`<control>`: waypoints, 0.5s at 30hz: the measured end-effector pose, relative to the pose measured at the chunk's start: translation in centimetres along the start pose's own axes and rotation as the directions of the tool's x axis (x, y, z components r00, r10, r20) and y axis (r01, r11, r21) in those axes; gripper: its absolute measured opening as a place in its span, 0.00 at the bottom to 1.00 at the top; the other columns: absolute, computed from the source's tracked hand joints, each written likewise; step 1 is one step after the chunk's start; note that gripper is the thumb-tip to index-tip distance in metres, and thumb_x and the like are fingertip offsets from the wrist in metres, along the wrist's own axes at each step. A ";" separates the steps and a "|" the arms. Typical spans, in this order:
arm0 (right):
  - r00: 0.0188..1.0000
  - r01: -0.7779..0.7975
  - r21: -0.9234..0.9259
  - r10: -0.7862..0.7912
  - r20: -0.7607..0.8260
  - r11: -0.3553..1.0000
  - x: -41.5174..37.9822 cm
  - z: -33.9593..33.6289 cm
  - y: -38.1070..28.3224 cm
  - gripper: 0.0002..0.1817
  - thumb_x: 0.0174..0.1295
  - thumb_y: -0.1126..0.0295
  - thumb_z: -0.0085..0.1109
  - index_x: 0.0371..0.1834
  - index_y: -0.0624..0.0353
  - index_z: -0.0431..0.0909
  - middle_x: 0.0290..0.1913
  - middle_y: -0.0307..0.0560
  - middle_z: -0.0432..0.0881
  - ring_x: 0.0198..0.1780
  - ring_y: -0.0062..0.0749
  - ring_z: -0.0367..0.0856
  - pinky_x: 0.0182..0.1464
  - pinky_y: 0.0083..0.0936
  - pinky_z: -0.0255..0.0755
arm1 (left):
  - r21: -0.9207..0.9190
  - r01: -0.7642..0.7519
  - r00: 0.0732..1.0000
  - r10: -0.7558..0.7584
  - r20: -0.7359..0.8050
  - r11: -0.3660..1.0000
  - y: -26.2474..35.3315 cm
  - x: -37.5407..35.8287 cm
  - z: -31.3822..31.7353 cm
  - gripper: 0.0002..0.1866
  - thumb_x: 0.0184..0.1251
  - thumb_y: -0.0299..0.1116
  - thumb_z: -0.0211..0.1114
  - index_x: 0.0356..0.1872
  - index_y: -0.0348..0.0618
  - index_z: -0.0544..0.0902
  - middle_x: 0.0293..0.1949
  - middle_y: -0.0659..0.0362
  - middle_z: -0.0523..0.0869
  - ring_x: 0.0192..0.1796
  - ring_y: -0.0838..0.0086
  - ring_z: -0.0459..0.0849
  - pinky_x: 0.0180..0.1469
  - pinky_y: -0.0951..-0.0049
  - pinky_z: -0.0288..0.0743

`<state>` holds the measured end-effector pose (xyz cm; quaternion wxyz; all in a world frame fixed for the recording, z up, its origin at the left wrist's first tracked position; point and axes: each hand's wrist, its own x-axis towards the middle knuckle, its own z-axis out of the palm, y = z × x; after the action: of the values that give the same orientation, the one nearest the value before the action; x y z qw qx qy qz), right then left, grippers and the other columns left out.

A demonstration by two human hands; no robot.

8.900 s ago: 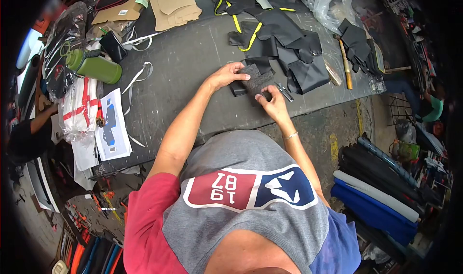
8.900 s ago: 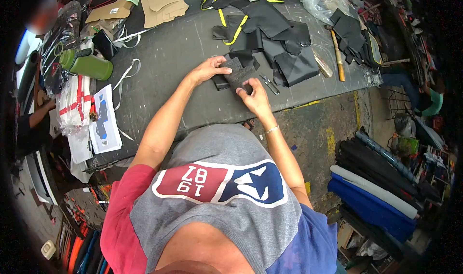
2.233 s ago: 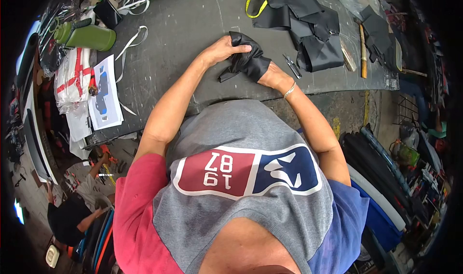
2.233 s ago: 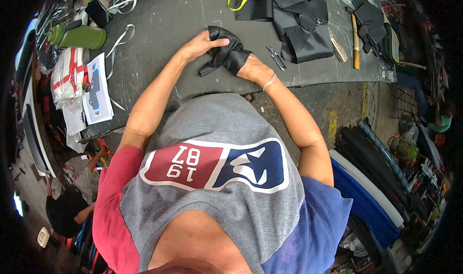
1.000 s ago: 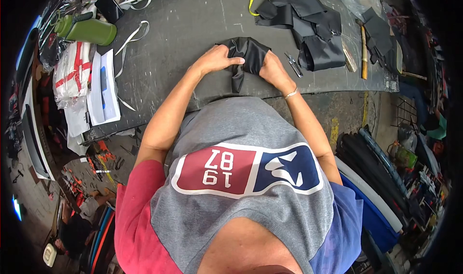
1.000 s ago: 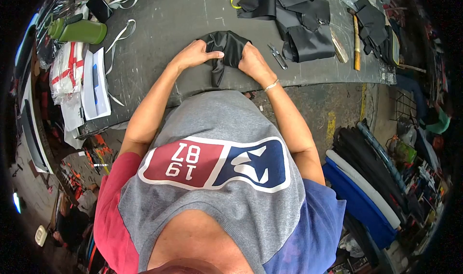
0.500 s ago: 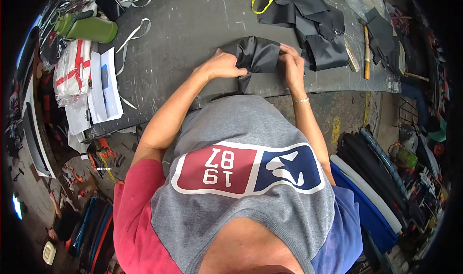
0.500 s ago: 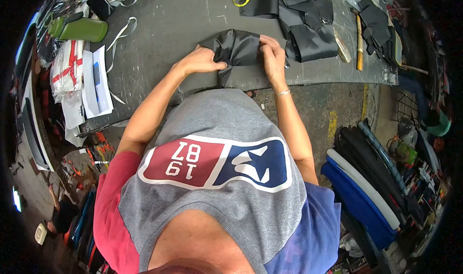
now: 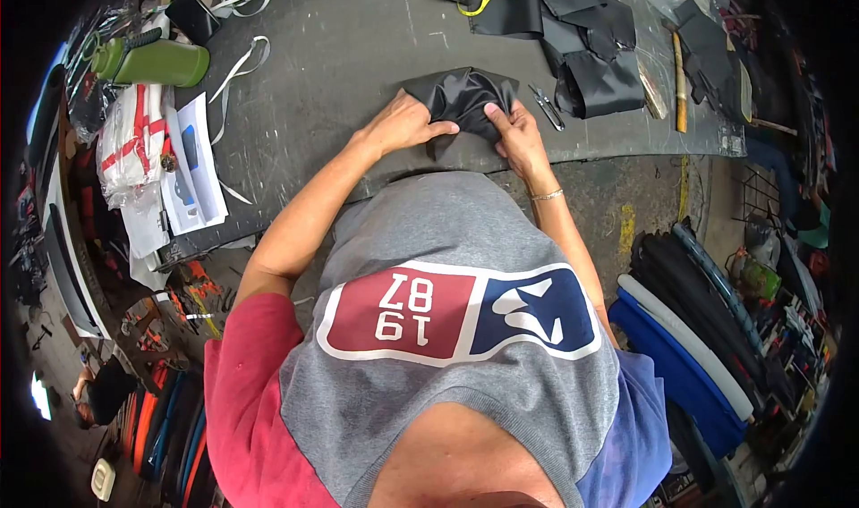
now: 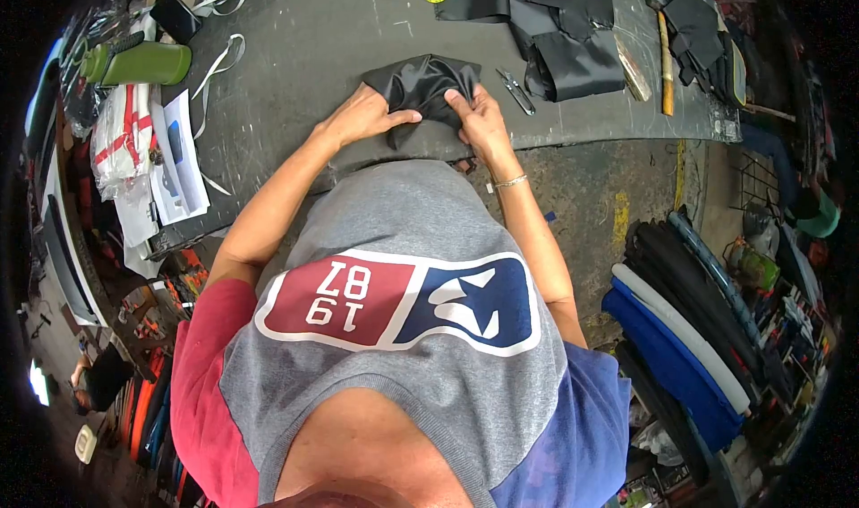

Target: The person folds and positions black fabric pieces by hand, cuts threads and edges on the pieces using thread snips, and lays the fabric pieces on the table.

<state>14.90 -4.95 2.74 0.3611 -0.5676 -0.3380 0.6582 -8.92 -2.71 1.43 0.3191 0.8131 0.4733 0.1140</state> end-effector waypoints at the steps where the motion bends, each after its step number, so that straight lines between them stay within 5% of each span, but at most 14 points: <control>1: 0.998 -0.039 -0.149 0.047 0.052 0.988 0.0 0.0 -0.1 0.14 0.69 0.60 0.72 0.35 0.57 0.78 0.24 0.30 0.74 0.21 0.13 0.65 0.21 0.20 0.59 | 0.004 -0.048 0.996 0.048 -0.073 0.999 -0.2 -0.3 0.5 0.33 0.68 0.57 0.70 0.55 0.31 0.82 0.56 0.35 0.83 0.63 0.40 0.80 0.67 0.53 0.73; 3: 0.979 -0.092 -0.435 0.161 0.123 0.896 0.0 -0.7 -0.1 0.17 0.67 0.57 0.74 0.34 0.59 0.79 0.26 0.29 0.75 0.24 0.13 0.68 0.23 0.18 0.63 | -0.122 -0.028 0.991 0.012 -0.130 0.992 -0.3 -0.4 0.9 0.35 0.68 0.55 0.71 0.63 0.34 0.79 0.63 0.36 0.81 0.68 0.41 0.77 0.70 0.55 0.71; 4: 0.989 0.112 -0.545 -0.038 0.145 0.831 0.6 -0.3 1.7 0.23 0.62 0.53 0.78 0.31 0.62 0.79 0.24 0.29 0.74 0.24 0.16 0.69 0.23 0.25 0.64 | -0.254 0.043 0.992 -0.072 -0.107 0.966 -0.1 -0.2 0.8 0.35 0.68 0.54 0.72 0.64 0.35 0.79 0.65 0.36 0.80 0.69 0.41 0.75 0.71 0.54 0.70; 5: 0.990 0.118 -0.629 -0.044 0.133 0.768 0.9 -1.1 2.9 0.25 0.60 0.52 0.79 0.31 0.63 0.78 0.23 0.31 0.74 0.25 0.18 0.71 0.24 0.28 0.65 | -0.379 0.114 0.985 -0.153 -0.074 0.918 0.1 0.0 0.8 0.35 0.68 0.53 0.72 0.65 0.35 0.79 0.66 0.36 0.79 0.70 0.41 0.74 0.72 0.53 0.69; 6: 0.991 0.124 -0.706 -0.049 0.125 0.697 0.3 -0.6 2.3 0.27 0.58 0.51 0.80 0.30 0.64 0.78 0.22 0.33 0.75 0.26 0.20 0.72 0.25 0.31 0.67 | -0.342 0.052 0.984 -0.108 -0.145 0.938 -0.1 -0.1 1.2 0.34 0.68 0.53 0.72 0.65 0.36 0.79 0.65 0.37 0.80 0.70 0.40 0.74 0.72 0.52 0.68; 7: 0.994 0.108 -0.758 -0.043 0.105 0.644 -0.2 0.0 1.7 0.33 0.55 0.47 0.81 0.25 0.67 0.73 0.23 0.54 0.78 0.26 0.37 0.79 0.31 0.39 0.74 | -0.299 -0.004 0.975 -0.063 -0.214 0.954 -0.6 -0.5 1.9 0.34 0.68 0.52 0.72 0.65 0.36 0.79 0.65 0.37 0.80 0.70 0.40 0.74 0.72 0.52 0.68; 9: 0.974 0.208 -0.797 -0.193 0.117 0.568 -0.6 0.9 2.2 0.31 0.55 0.49 0.80 0.25 0.67 0.74 0.25 0.57 0.79 0.28 0.46 0.81 0.34 0.42 0.75 | -0.069 -0.104 0.957 0.080 -0.278 0.992 -1.3 -1.5 2.4 0.35 0.68 0.52 0.73 0.66 0.34 0.78 0.66 0.38 0.79 0.72 0.38 0.70 0.76 0.49 0.63; 11: 0.954 0.245 -0.805 -0.281 0.102 0.540 -0.9 1.5 2.5 0.29 0.56 0.52 0.79 0.25 0.68 0.74 0.26 0.61 0.79 0.30 0.61 0.80 0.37 0.48 0.75 | 0.057 -0.051 0.991 0.058 -0.120 0.997 -2.1 -1.9 2.2 0.36 0.68 0.53 0.72 0.66 0.33 0.78 0.66 0.38 0.80 0.73 0.38 0.69 0.78 0.47 0.59; 12: 0.954 0.232 -0.803 -0.291 0.077 0.549 -1.0 1.5 2.8 0.31 0.55 0.50 0.80 0.24 0.67 0.72 0.24 0.60 0.78 0.27 0.56 0.78 0.35 0.46 0.73 | 0.121 -0.029 0.998 0.035 -0.043 0.992 -2.2 -2.1 2.1 0.37 0.69 0.54 0.71 0.66 0.32 0.78 0.65 0.37 0.80 0.73 0.37 0.69 0.79 0.47 0.56; 14: 0.947 0.220 -0.795 -0.319 0.036 0.565 -0.3 1.7 3.2 0.35 0.53 0.46 0.82 0.21 0.65 0.68 0.20 0.57 0.75 0.22 0.45 0.73 0.29 0.43 0.70 | 0.101 -0.017 0.995 0.027 -0.097 0.995 -2.4 -2.0 3.0 0.32 0.72 0.56 0.66 0.43 0.27 0.83 0.47 0.35 0.85 0.60 0.39 0.79 0.77 0.44 0.58; 15: 0.944 0.224 -0.796 -0.329 0.034 0.562 -0.2 2.0 3.2 0.35 0.53 0.46 0.81 0.21 0.65 0.68 0.20 0.57 0.75 0.22 0.46 0.73 0.29 0.43 0.70 | 0.074 -0.010 0.994 0.018 -0.105 0.997 -2.4 -1.9 3.1 0.32 0.73 0.57 0.65 0.43 0.27 0.83 0.46 0.35 0.85 0.60 0.39 0.79 0.77 0.43 0.57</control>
<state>12.66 -6.83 0.36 0.1913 -0.6458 -0.6558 0.3411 -10.11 -4.77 -2.29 0.2628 0.8204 0.4876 0.1417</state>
